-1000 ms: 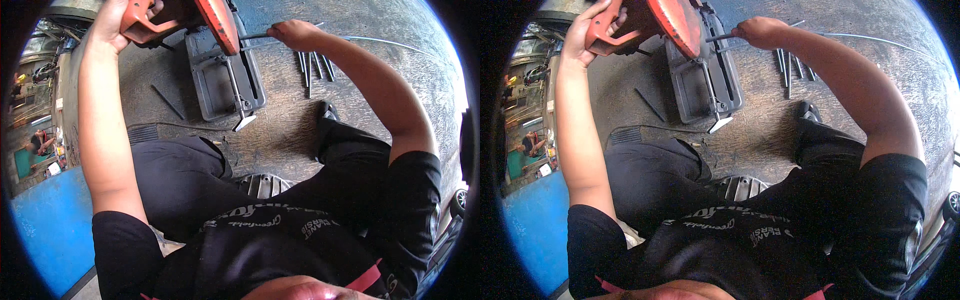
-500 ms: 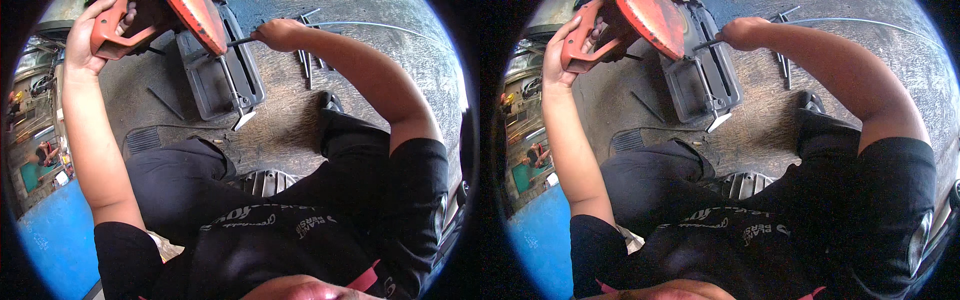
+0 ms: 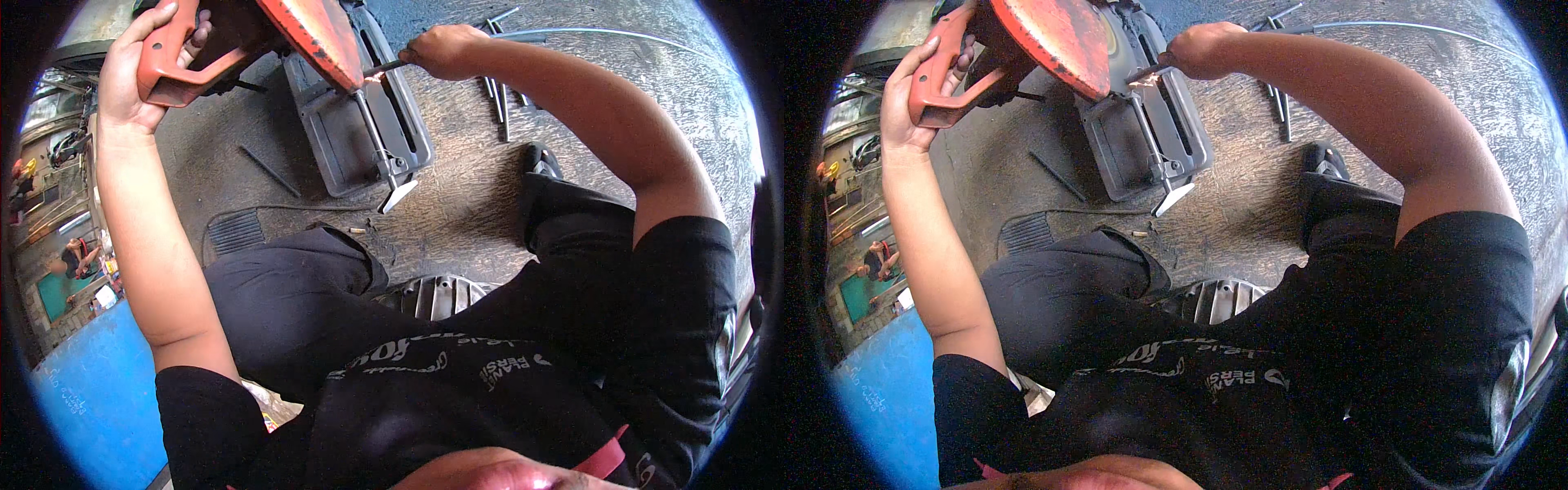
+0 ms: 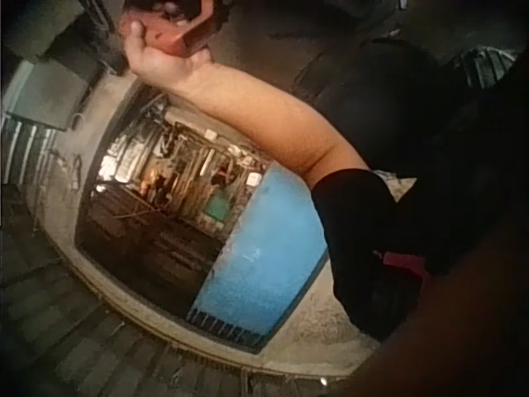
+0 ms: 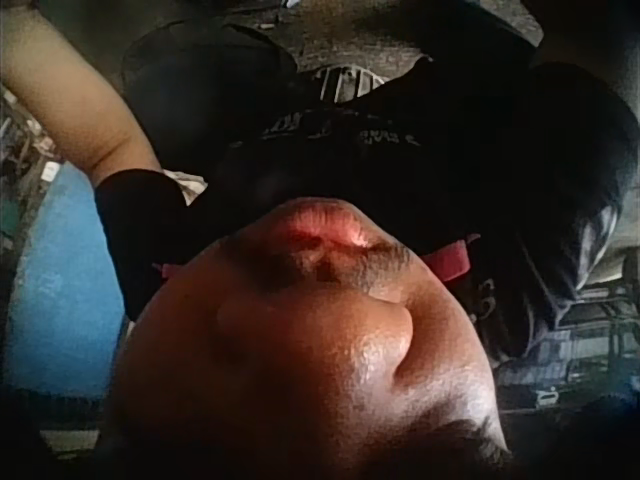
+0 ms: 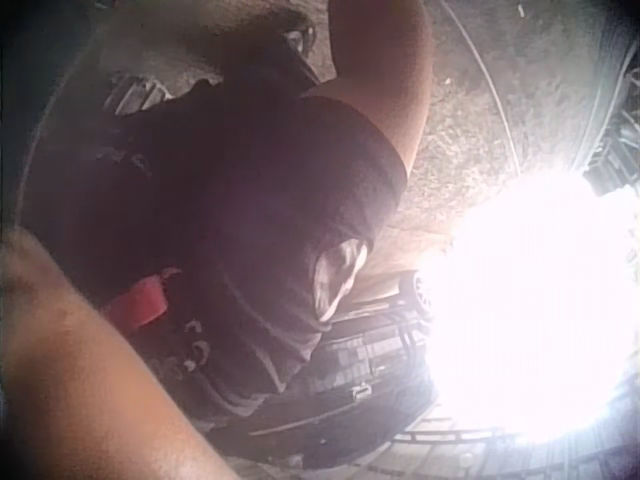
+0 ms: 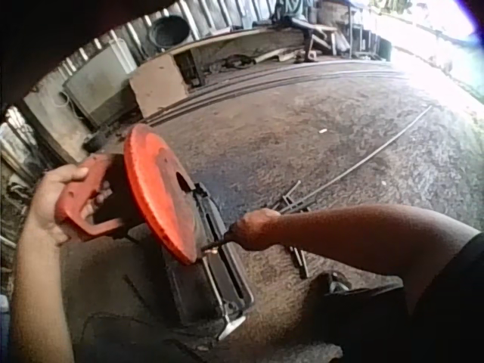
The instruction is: The person cuts metal rods using a chop saw and compares the lengths of the rods by holding them side by side in both hands.
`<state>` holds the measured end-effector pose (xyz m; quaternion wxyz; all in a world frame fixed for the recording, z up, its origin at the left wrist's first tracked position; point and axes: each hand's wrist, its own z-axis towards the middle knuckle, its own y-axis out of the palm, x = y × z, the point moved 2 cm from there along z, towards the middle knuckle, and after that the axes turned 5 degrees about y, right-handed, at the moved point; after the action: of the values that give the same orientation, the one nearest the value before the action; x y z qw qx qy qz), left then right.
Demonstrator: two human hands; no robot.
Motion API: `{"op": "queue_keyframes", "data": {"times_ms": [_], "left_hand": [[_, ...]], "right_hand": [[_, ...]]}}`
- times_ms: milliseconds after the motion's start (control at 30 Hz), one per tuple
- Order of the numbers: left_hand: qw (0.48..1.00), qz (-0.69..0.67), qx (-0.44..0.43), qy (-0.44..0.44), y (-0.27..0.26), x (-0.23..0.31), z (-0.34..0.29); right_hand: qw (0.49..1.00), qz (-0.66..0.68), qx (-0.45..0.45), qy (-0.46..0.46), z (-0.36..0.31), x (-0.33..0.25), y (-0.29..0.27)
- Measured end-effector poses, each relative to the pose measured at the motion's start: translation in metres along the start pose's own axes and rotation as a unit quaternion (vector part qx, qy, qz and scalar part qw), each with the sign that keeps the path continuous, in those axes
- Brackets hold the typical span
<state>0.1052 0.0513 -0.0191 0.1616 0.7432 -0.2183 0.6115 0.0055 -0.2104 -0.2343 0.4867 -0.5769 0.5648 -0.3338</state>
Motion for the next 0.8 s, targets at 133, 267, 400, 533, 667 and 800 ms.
{"op": "queue_keyframes", "data": {"times_ms": [133, 267, 400, 533, 667, 800], "left_hand": [[1.000, -0.007, -0.011, -0.003, -0.0001, -0.0007, 0.0012], [1.000, -0.004, -0.014, 0.005, -0.0057, -0.0004, 0.0017], [1.000, -0.001, -0.005, 0.006, -0.0037, -0.0012, 0.0007], [1.000, 0.009, -0.004, 0.018, -0.0043, -0.0016, 0.0019], [1.000, -0.025, -0.005, 0.016, -0.0074, -0.0008, 0.0029], [0.999, -0.022, -0.017, 0.020, 0.0006, -0.0020, 0.0019]], "right_hand": [[0.999, -0.013, 0.027, -0.021, -0.0008, 0.0010, 0.0012], [1.000, 0.012, -0.012, 0.011, 0.0031, 0.0009, 0.0018], [1.000, 0.009, -0.008, 0.010, -0.0007, -0.0007, -0.0038], [1.000, -0.008, -0.010, 0.006, -0.0026, 0.0001, -0.0055], [1.000, -0.020, -0.010, -0.004, -0.0020, -0.0014, -0.0070], [0.999, -0.029, -0.013, -0.005, -0.0016, -0.0016, -0.0065]]}}
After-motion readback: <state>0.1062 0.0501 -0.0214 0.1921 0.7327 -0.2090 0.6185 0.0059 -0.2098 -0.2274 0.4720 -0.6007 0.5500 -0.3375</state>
